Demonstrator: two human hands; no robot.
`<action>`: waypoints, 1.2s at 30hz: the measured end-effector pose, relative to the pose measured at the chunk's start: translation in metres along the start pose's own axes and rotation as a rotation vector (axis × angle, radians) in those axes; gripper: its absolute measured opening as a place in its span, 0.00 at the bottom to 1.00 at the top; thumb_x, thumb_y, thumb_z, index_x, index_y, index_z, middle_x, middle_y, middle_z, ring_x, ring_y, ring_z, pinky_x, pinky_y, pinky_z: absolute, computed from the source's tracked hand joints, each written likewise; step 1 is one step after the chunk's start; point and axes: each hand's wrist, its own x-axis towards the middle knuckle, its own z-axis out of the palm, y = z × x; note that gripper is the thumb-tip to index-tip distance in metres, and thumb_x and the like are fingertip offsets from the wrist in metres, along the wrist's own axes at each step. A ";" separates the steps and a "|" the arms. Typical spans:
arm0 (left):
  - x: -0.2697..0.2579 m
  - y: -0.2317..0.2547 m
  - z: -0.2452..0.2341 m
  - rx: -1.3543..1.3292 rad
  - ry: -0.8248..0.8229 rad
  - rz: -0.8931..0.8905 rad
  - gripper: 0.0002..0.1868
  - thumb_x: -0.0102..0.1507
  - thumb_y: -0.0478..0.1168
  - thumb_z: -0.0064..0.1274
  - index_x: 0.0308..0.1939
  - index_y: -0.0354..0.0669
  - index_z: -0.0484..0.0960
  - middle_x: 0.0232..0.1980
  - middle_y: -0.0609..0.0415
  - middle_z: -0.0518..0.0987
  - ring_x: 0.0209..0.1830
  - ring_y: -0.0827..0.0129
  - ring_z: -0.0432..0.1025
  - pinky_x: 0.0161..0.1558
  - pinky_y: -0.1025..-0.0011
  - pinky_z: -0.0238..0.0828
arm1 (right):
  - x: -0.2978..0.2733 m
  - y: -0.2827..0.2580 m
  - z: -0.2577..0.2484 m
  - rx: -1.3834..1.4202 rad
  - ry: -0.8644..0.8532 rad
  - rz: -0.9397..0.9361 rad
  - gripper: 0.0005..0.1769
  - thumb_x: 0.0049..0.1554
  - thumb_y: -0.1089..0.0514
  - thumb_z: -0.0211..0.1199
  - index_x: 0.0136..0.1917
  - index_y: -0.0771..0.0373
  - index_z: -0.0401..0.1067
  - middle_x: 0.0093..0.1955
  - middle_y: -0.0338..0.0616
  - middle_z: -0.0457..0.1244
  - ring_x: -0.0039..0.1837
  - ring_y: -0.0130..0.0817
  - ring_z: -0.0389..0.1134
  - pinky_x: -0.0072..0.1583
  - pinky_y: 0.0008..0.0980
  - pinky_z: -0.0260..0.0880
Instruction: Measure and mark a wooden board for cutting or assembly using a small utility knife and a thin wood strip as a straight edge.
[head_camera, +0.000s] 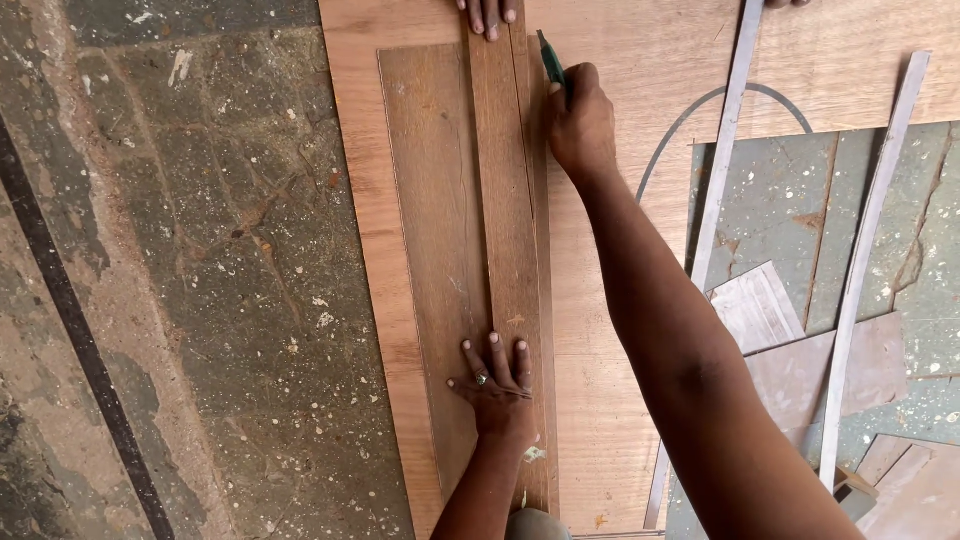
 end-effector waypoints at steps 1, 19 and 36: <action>-0.002 0.000 -0.004 -0.004 -0.013 -0.003 0.75 0.54 0.58 0.70 0.81 0.51 0.20 0.82 0.32 0.17 0.77 0.16 0.17 0.63 0.13 0.41 | 0.001 -0.007 -0.004 0.022 -0.138 0.131 0.11 0.72 0.54 0.50 0.63 0.62 0.61 0.38 0.47 0.69 0.35 0.32 0.70 0.35 0.37 0.71; 0.005 0.000 0.007 -0.020 -0.004 0.008 0.74 0.56 0.55 0.70 0.81 0.49 0.20 0.81 0.29 0.14 0.76 0.16 0.15 0.63 0.12 0.38 | 0.036 -0.070 -0.030 -0.457 -0.666 0.292 0.38 0.68 0.52 0.45 0.85 0.42 0.33 0.32 0.49 0.65 0.27 0.27 0.59 0.28 0.32 0.69; -0.003 0.003 -0.003 -0.002 -0.029 0.005 0.78 0.52 0.59 0.72 0.81 0.47 0.20 0.81 0.27 0.15 0.76 0.15 0.17 0.63 0.12 0.40 | -0.037 -0.067 -0.046 -0.170 -0.567 0.250 0.30 0.70 0.53 0.41 0.84 0.50 0.45 0.32 0.45 0.67 0.25 0.25 0.60 0.28 0.29 0.69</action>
